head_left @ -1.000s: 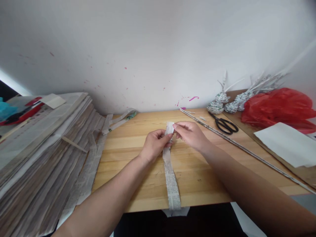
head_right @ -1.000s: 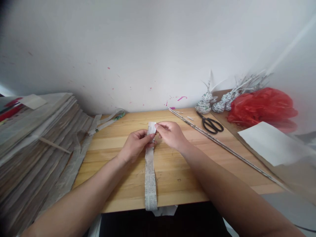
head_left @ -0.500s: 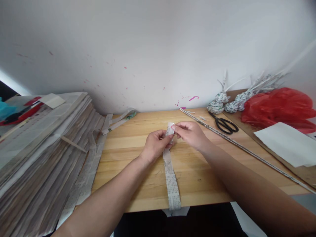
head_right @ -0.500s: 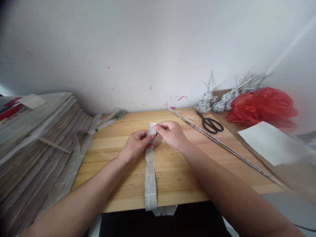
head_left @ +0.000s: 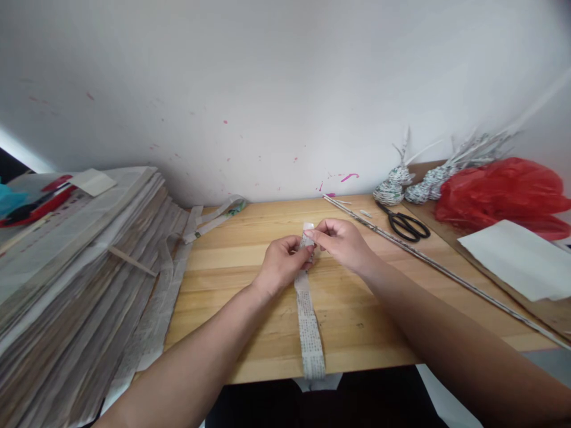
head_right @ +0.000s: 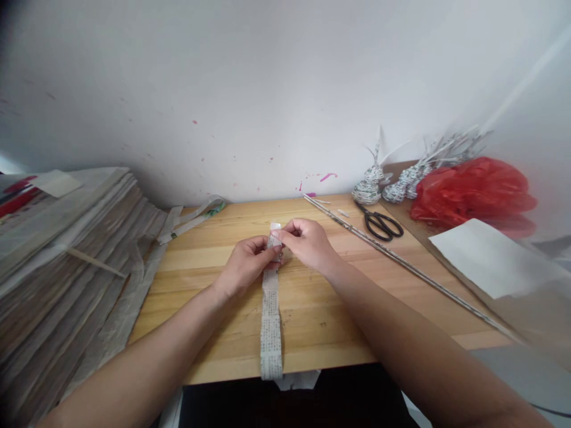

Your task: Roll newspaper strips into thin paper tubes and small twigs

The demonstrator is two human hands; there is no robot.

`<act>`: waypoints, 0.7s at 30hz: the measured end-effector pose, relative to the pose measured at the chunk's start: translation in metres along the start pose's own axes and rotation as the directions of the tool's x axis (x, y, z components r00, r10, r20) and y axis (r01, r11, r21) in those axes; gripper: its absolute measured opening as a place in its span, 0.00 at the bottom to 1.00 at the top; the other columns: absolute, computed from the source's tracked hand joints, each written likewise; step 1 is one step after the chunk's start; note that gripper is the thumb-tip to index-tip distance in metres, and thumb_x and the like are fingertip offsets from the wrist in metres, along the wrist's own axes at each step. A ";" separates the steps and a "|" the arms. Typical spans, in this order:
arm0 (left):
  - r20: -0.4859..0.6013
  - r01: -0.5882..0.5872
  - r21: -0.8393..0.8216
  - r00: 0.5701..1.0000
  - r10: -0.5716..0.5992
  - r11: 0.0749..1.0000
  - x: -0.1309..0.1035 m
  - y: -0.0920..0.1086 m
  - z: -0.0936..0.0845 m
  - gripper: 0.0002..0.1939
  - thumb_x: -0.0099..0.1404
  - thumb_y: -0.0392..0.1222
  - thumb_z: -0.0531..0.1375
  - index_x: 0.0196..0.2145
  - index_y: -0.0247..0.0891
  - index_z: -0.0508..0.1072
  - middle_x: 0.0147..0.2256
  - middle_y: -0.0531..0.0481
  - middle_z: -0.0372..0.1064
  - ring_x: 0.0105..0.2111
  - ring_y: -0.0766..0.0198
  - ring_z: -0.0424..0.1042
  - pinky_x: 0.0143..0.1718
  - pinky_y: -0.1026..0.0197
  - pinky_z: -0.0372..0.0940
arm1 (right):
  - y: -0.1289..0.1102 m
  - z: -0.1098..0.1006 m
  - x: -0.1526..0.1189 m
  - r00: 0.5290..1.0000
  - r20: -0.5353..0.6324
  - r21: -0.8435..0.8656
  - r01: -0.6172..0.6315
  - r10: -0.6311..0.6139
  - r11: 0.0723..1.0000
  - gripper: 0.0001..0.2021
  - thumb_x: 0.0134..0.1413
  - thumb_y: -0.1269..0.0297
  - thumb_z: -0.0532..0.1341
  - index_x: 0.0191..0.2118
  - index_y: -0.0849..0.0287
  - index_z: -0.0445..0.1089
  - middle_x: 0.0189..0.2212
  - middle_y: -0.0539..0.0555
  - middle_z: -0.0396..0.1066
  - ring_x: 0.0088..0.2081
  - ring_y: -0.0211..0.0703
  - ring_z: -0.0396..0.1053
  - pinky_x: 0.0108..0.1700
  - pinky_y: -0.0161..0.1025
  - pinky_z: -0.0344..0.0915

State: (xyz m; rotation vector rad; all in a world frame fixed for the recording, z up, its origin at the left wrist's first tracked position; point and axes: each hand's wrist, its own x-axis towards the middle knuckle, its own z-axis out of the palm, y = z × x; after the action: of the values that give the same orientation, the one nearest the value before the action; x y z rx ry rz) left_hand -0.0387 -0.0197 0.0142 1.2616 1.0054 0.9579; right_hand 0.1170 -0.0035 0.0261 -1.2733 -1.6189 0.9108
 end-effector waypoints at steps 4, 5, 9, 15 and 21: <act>0.015 -0.030 0.022 0.999 0.029 0.999 -0.001 -0.002 -0.001 0.10 0.57 0.44 0.63 0.29 0.34 0.73 0.27 0.48 0.71 0.25 0.68 0.68 0.30 0.63 0.65 | -0.001 0.000 -0.001 1.000 -0.007 -0.010 0.001 -0.001 1.000 0.16 0.51 0.52 0.62 0.25 0.60 0.67 0.21 0.49 0.66 0.24 0.35 0.60 0.27 0.35 0.57; 0.012 -0.024 0.020 1.000 0.024 1.000 -0.001 -0.002 -0.001 0.10 0.57 0.45 0.63 0.30 0.34 0.73 0.27 0.48 0.71 0.25 0.68 0.69 0.30 0.63 0.65 | -0.001 0.000 -0.001 1.000 -0.010 -0.022 0.002 -0.002 1.000 0.16 0.50 0.52 0.62 0.25 0.60 0.67 0.21 0.49 0.66 0.24 0.35 0.60 0.27 0.35 0.57; -0.027 0.015 -0.030 1.000 -0.016 0.999 -0.001 0.000 0.000 0.14 0.54 0.48 0.66 0.29 0.33 0.73 0.25 0.48 0.70 0.23 0.68 0.68 0.27 0.64 0.65 | 0.000 0.002 -0.002 1.000 -0.015 -0.053 0.018 -0.018 0.998 0.16 0.50 0.51 0.63 0.25 0.60 0.67 0.22 0.48 0.66 0.25 0.35 0.61 0.28 0.35 0.57; -0.080 0.053 -0.145 0.995 -0.065 0.988 -0.001 0.008 -0.001 0.14 0.53 0.47 0.67 0.28 0.32 0.72 0.24 0.48 0.71 0.23 0.67 0.69 0.27 0.64 0.66 | -0.017 -0.007 -0.004 0.999 -0.045 0.117 0.021 -0.015 0.993 0.17 0.52 0.51 0.63 0.25 0.60 0.67 0.19 0.46 0.61 0.22 0.33 0.57 0.25 0.33 0.54; -0.093 0.070 -0.183 0.992 -0.088 0.981 -0.001 0.012 -0.003 0.14 0.52 0.46 0.67 0.26 0.32 0.72 0.23 0.49 0.69 0.22 0.69 0.68 0.24 0.66 0.64 | -0.090 -0.026 -0.054 0.675 0.676 0.396 0.002 -0.294 0.918 0.19 0.59 0.48 0.55 0.40 0.56 0.77 0.31 0.54 0.74 0.29 0.37 0.70 0.29 0.34 0.63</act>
State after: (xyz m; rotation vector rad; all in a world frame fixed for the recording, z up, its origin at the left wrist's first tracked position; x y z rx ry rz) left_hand -0.0419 -0.0188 0.0265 1.0250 1.0153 1.0344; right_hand 0.1156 -0.0748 0.1078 -0.4904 -1.9725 1.6649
